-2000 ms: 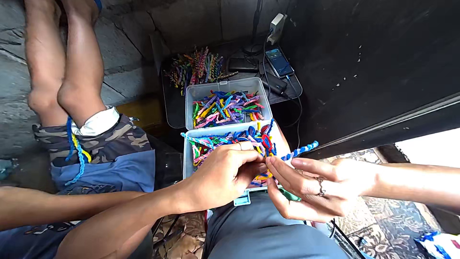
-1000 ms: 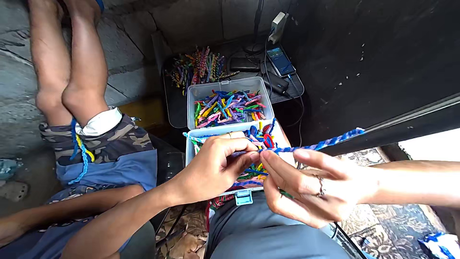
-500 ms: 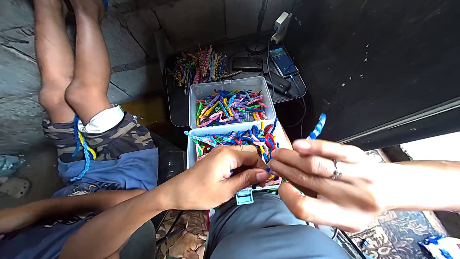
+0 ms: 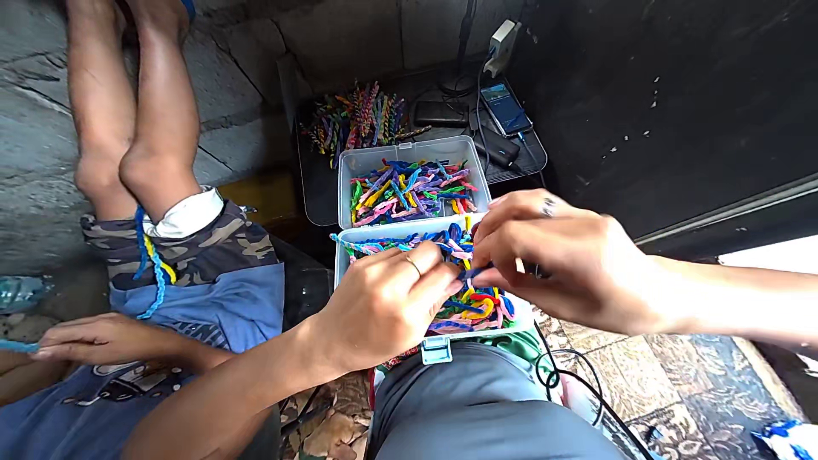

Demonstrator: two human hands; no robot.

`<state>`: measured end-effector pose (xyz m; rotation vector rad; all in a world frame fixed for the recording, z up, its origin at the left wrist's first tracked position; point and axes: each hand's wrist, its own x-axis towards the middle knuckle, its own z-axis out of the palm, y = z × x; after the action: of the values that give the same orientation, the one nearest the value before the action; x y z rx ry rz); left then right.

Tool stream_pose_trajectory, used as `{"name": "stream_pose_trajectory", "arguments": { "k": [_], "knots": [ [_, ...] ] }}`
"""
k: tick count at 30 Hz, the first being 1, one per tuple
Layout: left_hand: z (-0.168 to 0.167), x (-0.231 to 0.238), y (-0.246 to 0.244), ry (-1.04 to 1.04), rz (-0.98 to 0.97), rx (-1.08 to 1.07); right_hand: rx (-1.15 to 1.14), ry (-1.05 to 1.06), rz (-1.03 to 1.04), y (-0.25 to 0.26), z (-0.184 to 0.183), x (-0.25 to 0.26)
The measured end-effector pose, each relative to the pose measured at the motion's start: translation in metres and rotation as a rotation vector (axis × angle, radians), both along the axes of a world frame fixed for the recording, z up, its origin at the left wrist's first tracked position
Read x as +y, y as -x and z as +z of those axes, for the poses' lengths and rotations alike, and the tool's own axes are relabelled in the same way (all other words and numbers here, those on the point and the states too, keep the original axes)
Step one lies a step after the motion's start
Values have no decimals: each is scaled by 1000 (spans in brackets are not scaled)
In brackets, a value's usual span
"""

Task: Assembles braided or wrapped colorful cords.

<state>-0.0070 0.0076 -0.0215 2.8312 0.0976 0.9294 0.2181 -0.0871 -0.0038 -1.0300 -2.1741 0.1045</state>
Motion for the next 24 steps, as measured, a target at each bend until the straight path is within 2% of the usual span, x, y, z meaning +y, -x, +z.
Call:
{"name": "stream_pose_trajectory", "arguments": {
  "k": [3,5,8,10,11,13,16,22,24],
  "knots": [
    [9,2,2,434,-61,33,-408,-525,-49,5,1,-12],
    [16,1,3,618,-126,57,-535,-749,-86,9,-3,-16],
    [19,0,2,784,-221,108,-633,-838,-58,8,-2,-17],
    [19,-1,2,746,-227,109,-570,-806,-22,11,-1,-18],
    [19,-1,3,663,-211,90,-513,-769,-15,13,-1,-19],
    [16,-3,3,359,-125,27,-452,-637,-27,14,2,-20],
    [8,-7,3,-43,-27,2,-258,-285,4,11,6,-13],
    [6,-15,4,-474,49,-11,272,670,39,-2,18,9],
    [4,-13,4,-512,44,-18,344,849,43,-5,21,16]
  ]
}}
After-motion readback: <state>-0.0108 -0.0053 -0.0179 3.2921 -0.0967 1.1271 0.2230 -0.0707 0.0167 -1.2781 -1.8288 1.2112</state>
